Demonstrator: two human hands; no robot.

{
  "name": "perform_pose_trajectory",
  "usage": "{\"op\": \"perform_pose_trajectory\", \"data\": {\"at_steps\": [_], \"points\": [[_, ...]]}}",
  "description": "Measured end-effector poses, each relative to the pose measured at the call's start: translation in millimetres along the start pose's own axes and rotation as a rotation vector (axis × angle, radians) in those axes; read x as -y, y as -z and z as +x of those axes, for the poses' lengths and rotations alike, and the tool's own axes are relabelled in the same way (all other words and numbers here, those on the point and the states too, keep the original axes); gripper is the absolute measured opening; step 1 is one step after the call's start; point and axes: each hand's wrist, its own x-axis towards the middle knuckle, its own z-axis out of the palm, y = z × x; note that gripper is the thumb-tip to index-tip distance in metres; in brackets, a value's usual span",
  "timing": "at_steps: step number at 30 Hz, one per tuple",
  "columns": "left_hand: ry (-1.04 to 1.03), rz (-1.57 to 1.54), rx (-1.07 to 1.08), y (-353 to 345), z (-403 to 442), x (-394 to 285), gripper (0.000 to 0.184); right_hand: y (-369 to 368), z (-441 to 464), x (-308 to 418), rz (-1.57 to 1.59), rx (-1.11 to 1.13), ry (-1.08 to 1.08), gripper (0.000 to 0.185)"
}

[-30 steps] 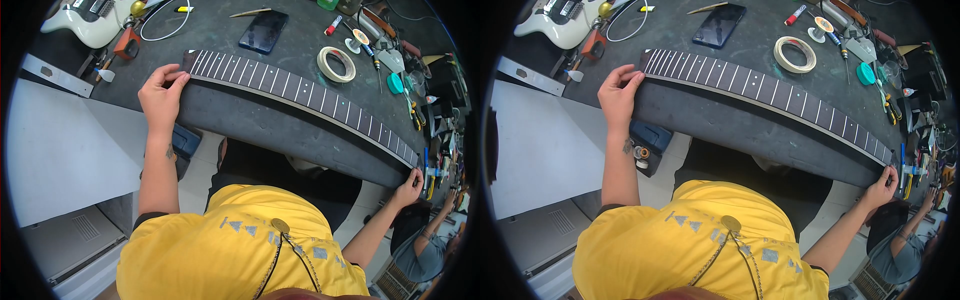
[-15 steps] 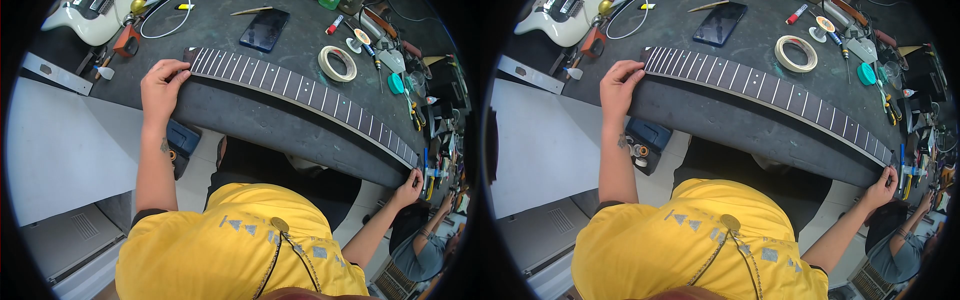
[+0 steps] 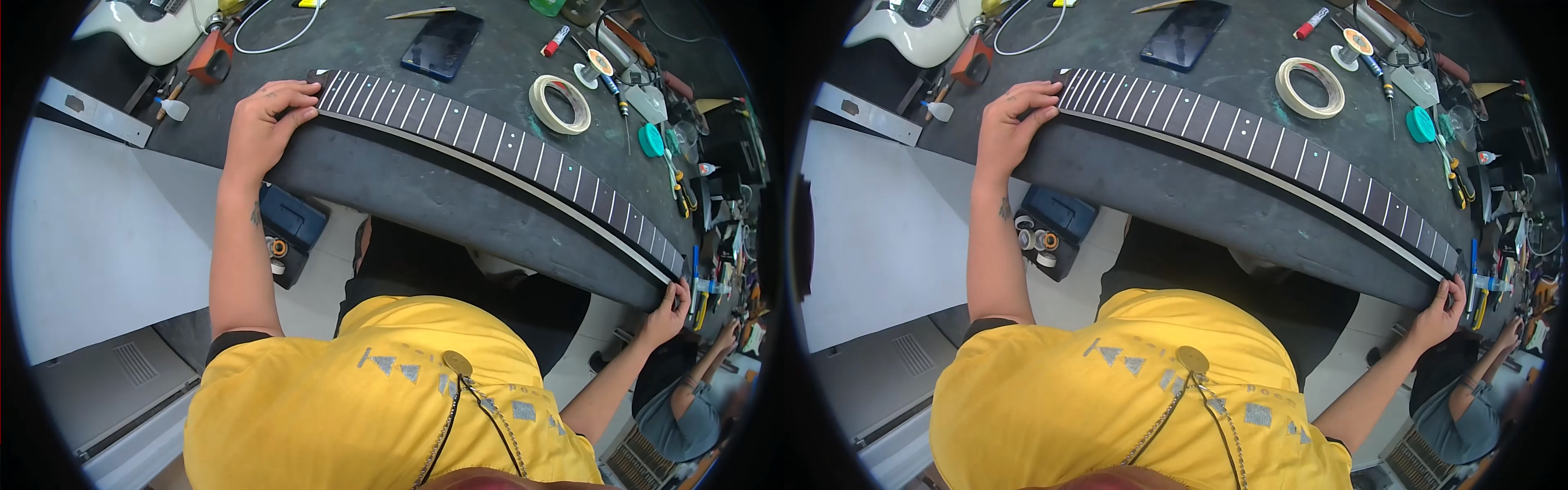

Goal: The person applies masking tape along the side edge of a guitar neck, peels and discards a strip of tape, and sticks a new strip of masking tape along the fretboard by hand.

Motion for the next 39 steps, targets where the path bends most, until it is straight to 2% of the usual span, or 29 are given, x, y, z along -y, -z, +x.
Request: {"op": "perform_pose_trajectory", "data": {"at_steps": [9,18,28,39], "points": [[-0.005,-0.032,-0.001,-0.7,-2.1,0.9,0.017,-0.7,3.5,-4.8,0.015,0.004,-0.001,0.020],[0.085,-0.113,-0.006,-1.4,-2.5,1.2,0.018,-0.6,4.2,-0.5,0.037,0.000,-0.026,0.020],[0.106,-0.085,-0.017,-2.0,-0.9,-4.1,0.019,-2.0,3.6,4.9,0.029,-0.011,-0.021,0.020],[0.070,-0.011,-0.027,-3.0,1.4,-11.3,0.018,-2.3,5.1,-5.7,0.167,-0.037,-0.090,0.019]]}}
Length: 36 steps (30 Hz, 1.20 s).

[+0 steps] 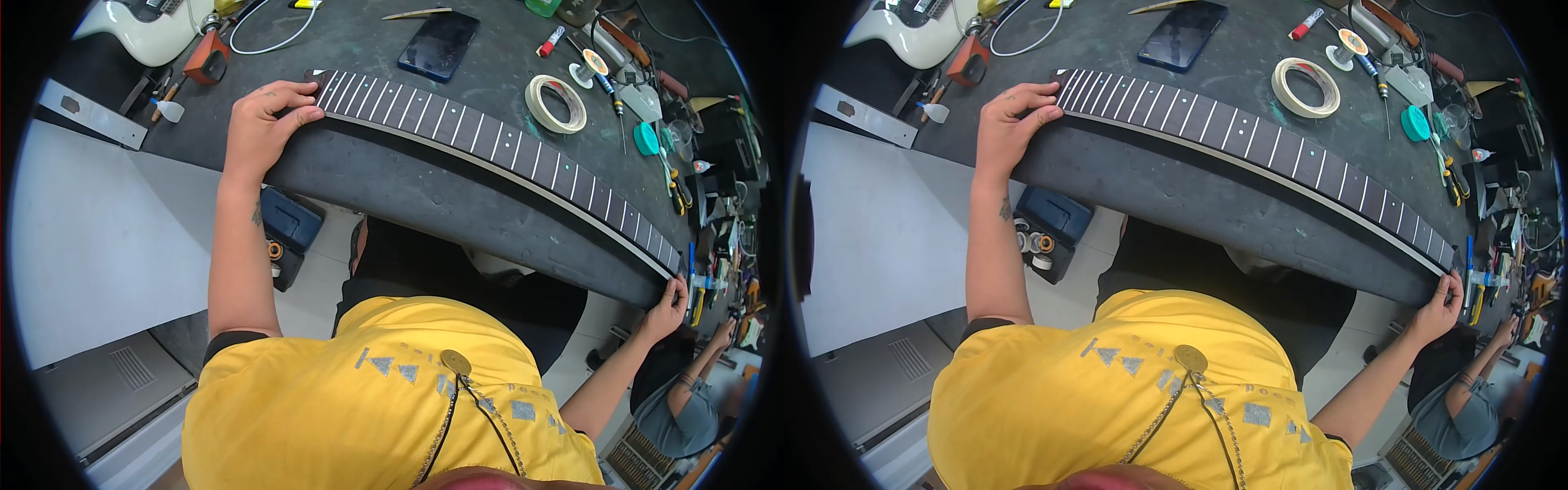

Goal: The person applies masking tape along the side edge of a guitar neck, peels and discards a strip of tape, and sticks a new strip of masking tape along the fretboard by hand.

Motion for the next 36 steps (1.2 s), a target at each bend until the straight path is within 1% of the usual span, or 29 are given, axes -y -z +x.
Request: {"op": "perform_pose_trajectory", "data": {"at_steps": [7,25,28,36], "points": [[0.025,-0.031,-0.019,-3.1,-0.5,3.8,0.019,0.2,0.8,2.0,0.015,-0.021,-0.043,0.018],[0.014,0.011,-0.029,-3.4,-1.4,-0.6,0.021,0.0,2.6,-3.0,0.032,-0.024,-0.015,0.022],[0.012,0.016,-0.026,-3.4,-0.1,-1.5,0.021,0.6,3.1,-4.6,0.077,-0.028,-0.039,0.023],[0.031,0.020,-0.033,-4.4,-0.1,-4.4,0.023,-0.9,2.1,-8.0,0.115,-0.030,-0.025,0.022]]}}
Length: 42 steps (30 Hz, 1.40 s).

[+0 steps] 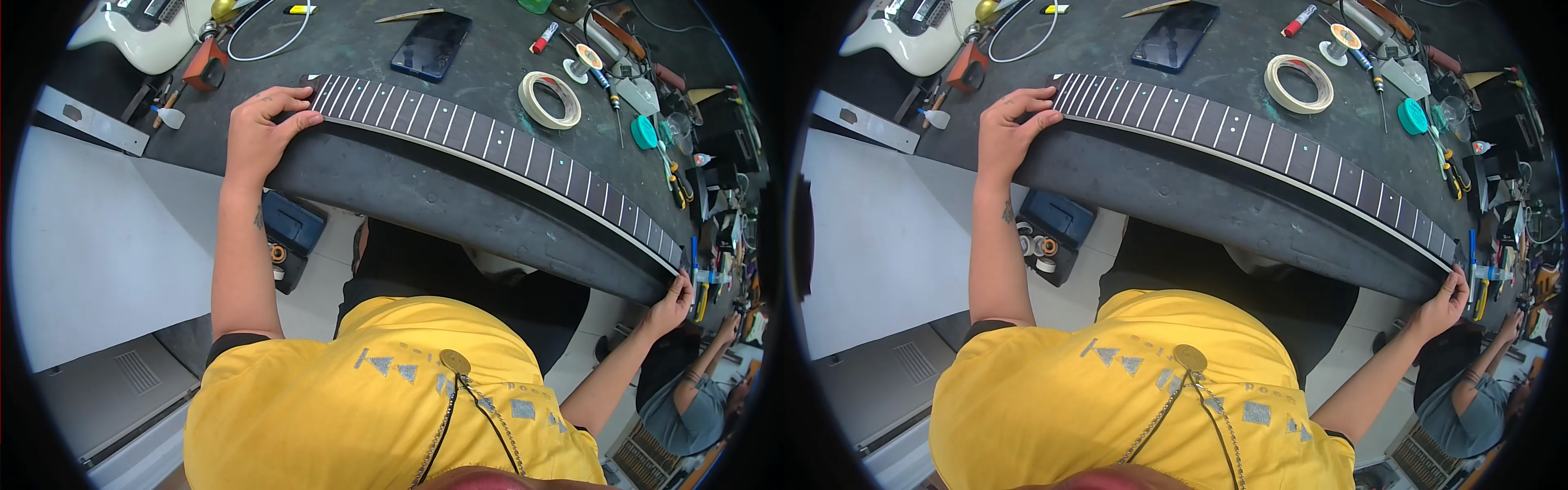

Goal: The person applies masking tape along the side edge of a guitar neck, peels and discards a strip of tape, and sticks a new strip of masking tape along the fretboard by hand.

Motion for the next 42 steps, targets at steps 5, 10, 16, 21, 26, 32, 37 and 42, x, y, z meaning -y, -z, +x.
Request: {"op": "perform_pose_trajectory", "data": {"at_steps": [5,10,16,21,26,32,37,42], "points": [[-0.039,0.039,-0.016,-1.5,-1.8,-1.4,0.024,0.3,1.3,-4.9,0.008,0.005,0.005,0.020],[-0.108,0.100,-0.071,-7.1,-4.1,-7.8,0.025,0.1,1.2,-4.7,0.008,0.011,0.005,0.019],[-0.092,0.140,-0.082,-11.8,-5.7,-13.5,0.024,2.2,2.6,-9.6,0.020,0.023,0.010,0.019],[-0.103,0.152,-0.091,-12.3,-6.4,-14.9,0.024,1.9,2.7,-9.8,0.020,0.016,0.017,0.021],[-0.098,0.150,-0.075,-9.9,-6.9,-15.7,0.030,3.2,3.1,-8.0,0.053,0.004,-0.047,0.023],[-0.064,0.151,-0.062,-11.3,-4.4,-16.8,0.035,4.0,4.2,-13.6,0.065,0.007,-0.032,0.022],[-0.021,0.119,-0.059,-11.9,-4.0,-16.0,0.033,4.5,4.3,-13.0,0.072,0.015,-0.024,0.018],[-0.009,0.122,-0.061,-11.2,-3.6,-17.9,0.033,4.6,3.4,-11.6,0.067,0.022,-0.037,0.016]]}}
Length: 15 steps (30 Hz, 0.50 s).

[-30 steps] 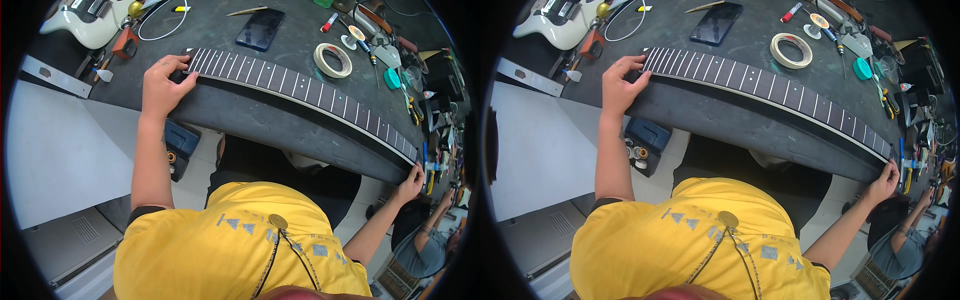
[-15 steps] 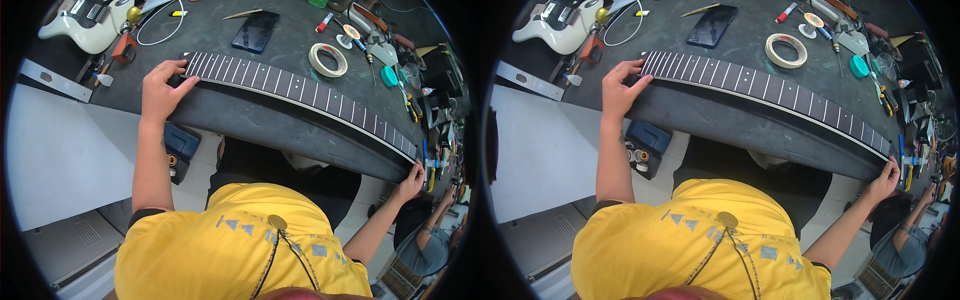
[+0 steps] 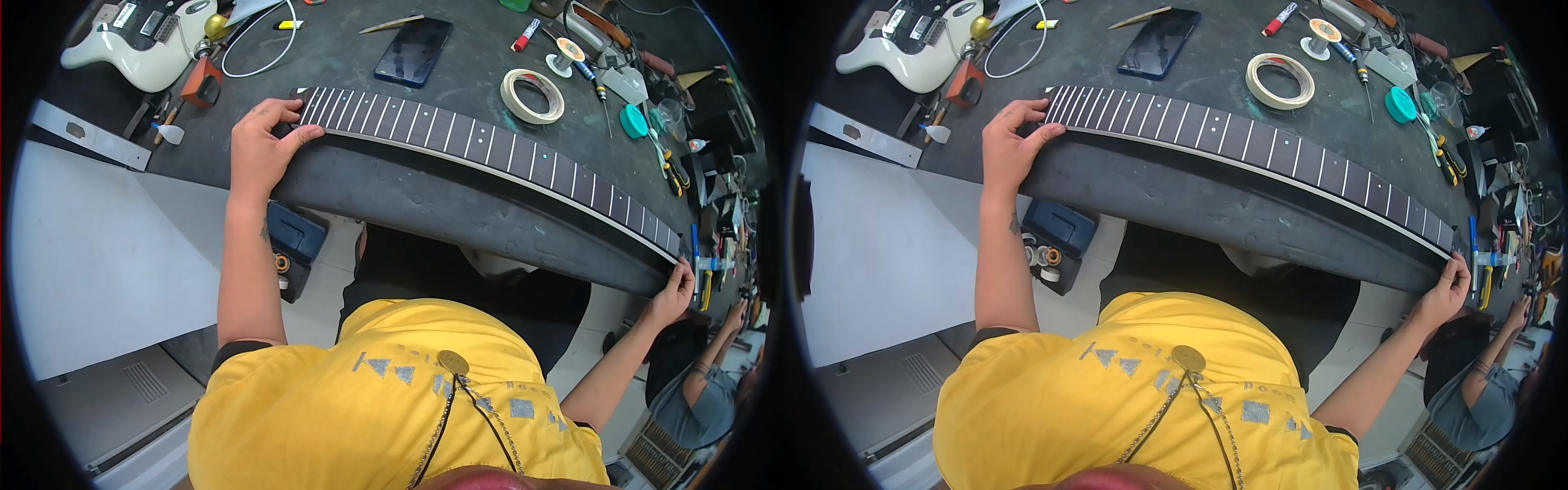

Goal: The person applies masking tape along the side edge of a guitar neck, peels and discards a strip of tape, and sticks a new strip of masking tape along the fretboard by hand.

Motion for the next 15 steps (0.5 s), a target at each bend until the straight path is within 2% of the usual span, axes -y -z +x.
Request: {"op": "perform_pose_trajectory", "data": {"at_steps": [6,15], "points": [[-0.082,0.042,-0.012,-0.8,0.3,-3.8,0.036,0.3,2.1,-4.2,0.011,0.003,0.010,0.014],[-0.043,0.113,-0.016,-6.4,0.1,-14.8,0.040,0.9,1.1,-2.2,0.001,0.000,0.009,0.020]]}}
